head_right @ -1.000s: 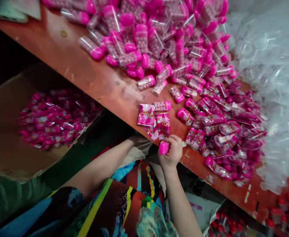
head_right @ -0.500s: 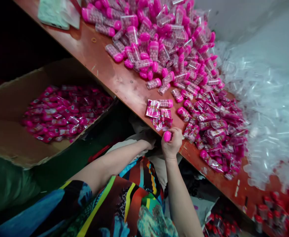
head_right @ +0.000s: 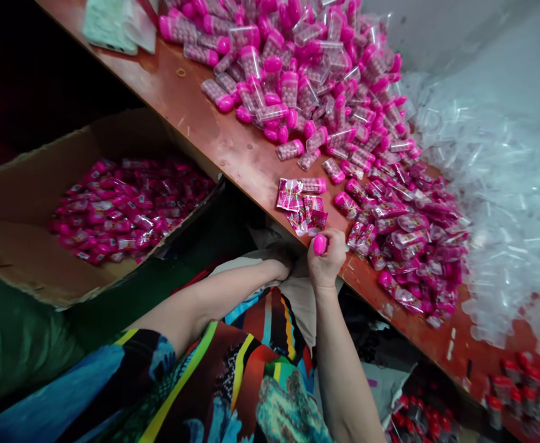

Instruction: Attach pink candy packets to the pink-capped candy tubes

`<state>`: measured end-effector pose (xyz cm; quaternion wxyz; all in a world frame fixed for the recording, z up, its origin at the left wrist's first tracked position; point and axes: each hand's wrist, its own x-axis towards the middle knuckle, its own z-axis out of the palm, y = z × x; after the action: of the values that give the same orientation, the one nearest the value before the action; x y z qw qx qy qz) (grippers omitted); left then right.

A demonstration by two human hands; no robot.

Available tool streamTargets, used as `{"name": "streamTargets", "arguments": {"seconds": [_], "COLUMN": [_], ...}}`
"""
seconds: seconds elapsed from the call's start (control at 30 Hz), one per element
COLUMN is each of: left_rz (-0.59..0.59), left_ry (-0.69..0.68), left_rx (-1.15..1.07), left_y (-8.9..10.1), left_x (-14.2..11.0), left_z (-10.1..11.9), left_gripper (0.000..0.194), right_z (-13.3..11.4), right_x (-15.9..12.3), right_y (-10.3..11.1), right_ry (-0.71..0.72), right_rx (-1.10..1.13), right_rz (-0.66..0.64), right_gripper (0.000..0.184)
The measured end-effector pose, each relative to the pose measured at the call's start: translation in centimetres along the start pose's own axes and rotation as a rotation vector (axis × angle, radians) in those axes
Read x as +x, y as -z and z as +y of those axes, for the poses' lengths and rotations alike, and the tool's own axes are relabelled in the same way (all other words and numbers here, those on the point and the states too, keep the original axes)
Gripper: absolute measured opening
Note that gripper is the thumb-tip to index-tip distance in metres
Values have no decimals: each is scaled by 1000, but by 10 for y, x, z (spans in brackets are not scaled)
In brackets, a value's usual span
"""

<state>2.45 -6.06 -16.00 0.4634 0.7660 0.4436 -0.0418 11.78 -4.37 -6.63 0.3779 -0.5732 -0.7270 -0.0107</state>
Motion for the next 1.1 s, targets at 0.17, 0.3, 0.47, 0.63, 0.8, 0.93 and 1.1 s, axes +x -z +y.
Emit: {"name": "streamTargets", "arguments": {"seconds": [0.17, 0.3, 0.47, 0.63, 0.8, 0.93, 1.1], "left_rz": [-37, 36, 208, 338, 341, 484, 544], "left_ry": [42, 53, -47, -28, 14, 106, 18], "left_rx": [-26, -110, -276, -1220, -1423, -1452, -1511], "left_y": [15, 31, 43, 47, 49, 44, 47], "left_x": [-12, -45, -102, -145, -160, -159, -155], "left_z": [3, 3, -9, -7, 9, 13, 22], "left_gripper": [37, 28, 51, 67, 43, 36, 31], "right_z": [-2, -3, -24, -66, -85, -84, -84], "right_x": [-1, -1, -7, -39, -68, -76, -72], "right_y": [1, 0, 15, 41, 47, 45, 41], "right_ry": [-62, -127, -241, -304, -357, -602, -812], "right_rx": [27, 90, 217, 414, 507, 731, 1083], "right_rz": [27, 100, 264, -30, -327, -263, -351], "right_gripper": [4, 6, 3, 3, 5, 16, 42]}}
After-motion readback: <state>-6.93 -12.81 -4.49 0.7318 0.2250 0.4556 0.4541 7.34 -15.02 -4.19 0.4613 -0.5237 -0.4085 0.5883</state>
